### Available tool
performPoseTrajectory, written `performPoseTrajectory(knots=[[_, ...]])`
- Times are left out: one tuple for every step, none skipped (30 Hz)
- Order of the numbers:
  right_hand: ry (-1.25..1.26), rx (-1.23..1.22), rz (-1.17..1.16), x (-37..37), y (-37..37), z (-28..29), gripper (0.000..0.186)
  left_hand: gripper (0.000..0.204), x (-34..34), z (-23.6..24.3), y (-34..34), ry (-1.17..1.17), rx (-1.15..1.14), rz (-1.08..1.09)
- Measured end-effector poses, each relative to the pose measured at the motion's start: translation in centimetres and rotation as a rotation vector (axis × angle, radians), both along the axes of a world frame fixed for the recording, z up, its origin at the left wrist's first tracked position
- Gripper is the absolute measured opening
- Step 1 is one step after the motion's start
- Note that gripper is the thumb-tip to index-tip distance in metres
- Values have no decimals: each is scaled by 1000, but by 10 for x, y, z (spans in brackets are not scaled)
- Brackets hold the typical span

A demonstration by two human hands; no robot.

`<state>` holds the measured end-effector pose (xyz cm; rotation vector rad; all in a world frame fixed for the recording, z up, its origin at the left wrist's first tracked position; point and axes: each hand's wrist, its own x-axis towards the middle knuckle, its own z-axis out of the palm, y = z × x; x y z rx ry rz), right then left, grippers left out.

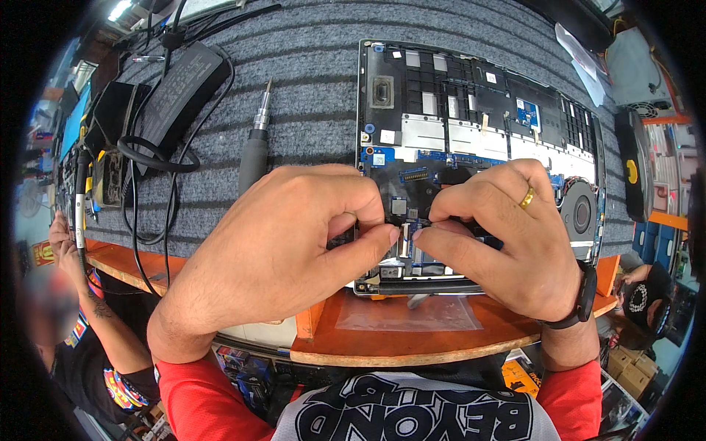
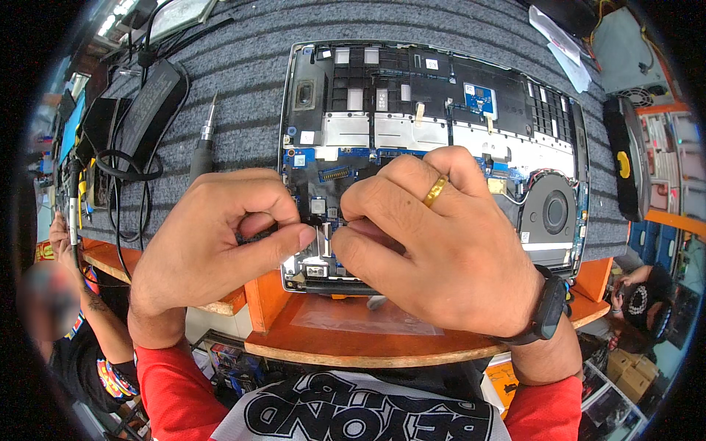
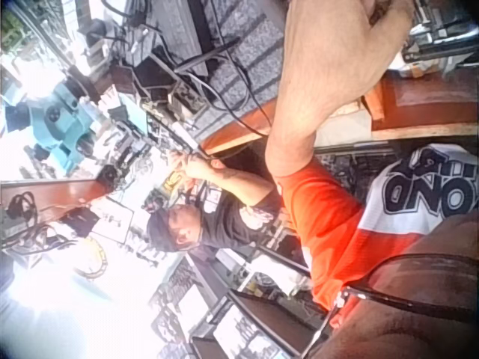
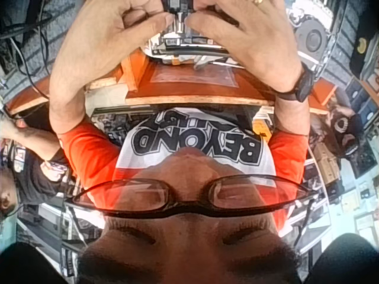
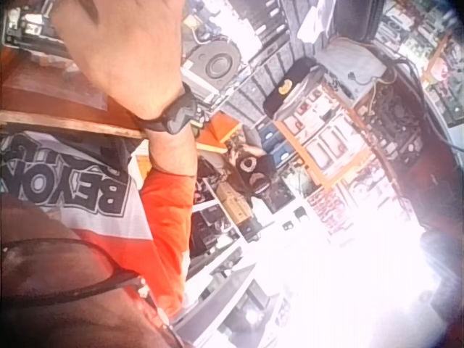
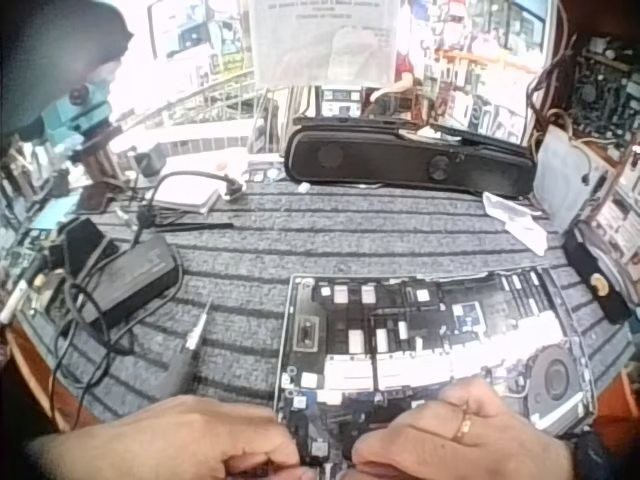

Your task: The person manipulates internal components of a laptop, including connecting ribbon cables and securing wires around the cooling fan by hand.

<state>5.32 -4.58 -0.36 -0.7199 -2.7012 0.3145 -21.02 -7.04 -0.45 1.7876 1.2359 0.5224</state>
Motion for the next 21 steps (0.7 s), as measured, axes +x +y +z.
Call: performPoseTrajectory(knots=[[0,2,0,0,0,0,26,21,0,0,0,7,-5,0],[-2,2,1,0,0,0,26,21,0,1,0,16,-10,1],[-2,4,2,0,0,0,25,21,0,1,1,20,-1,-4],[-2,5,4,0,0,0,25,21,-1,2,1,25,8,-9],[0,8,3,0,0,-1,24,22,0,2,2,30,17,-17],[1,11,3,0,0,-1,24,22,0,3,3,33,6,-19],[2,13,2,1,0,-1,24,22,0,3,3,37,-4,-20],[4,15,4,0,0,-1,23,22,0,4,3,44,-14,-19],[6,18,7,0,0,-1,23,22,1,5,3,59,-7,-22],[9,21,11,0,0,-1,23,22,1,6,3,73,0,-25],[10,24,15,0,1,-1,23,22,2,7,3,87,7,-29],[12,26,19,0,1,-1,22,22,2,8,4,97,6,-31],[14,28,23,0,1,-1,22,22,3,9,4,106,4,-34],[16,31,26,0,2,-1,22,23,3,10,5,114,3,-36],[18,33,28,0,2,-1,22,23,3,10,5,119,8,-40],[21,35,30,0,2,-1,23,24,4,10,5,124,13,-43],[27,35,34,0,2,-2,23,24,4,11,5,131,18,-44],[32,38,36,0,2,-2,23,25,4,12,5,147,11,-43],[38,41,38,0,2,-3,23,25,4,13,5,163,3,-42],[40,45,38,0,2,-4,23,25,5,14,6,178,-5,-42],[41,47,39,0,2,-4,23,26,5,15,6,185,-9,-48]])
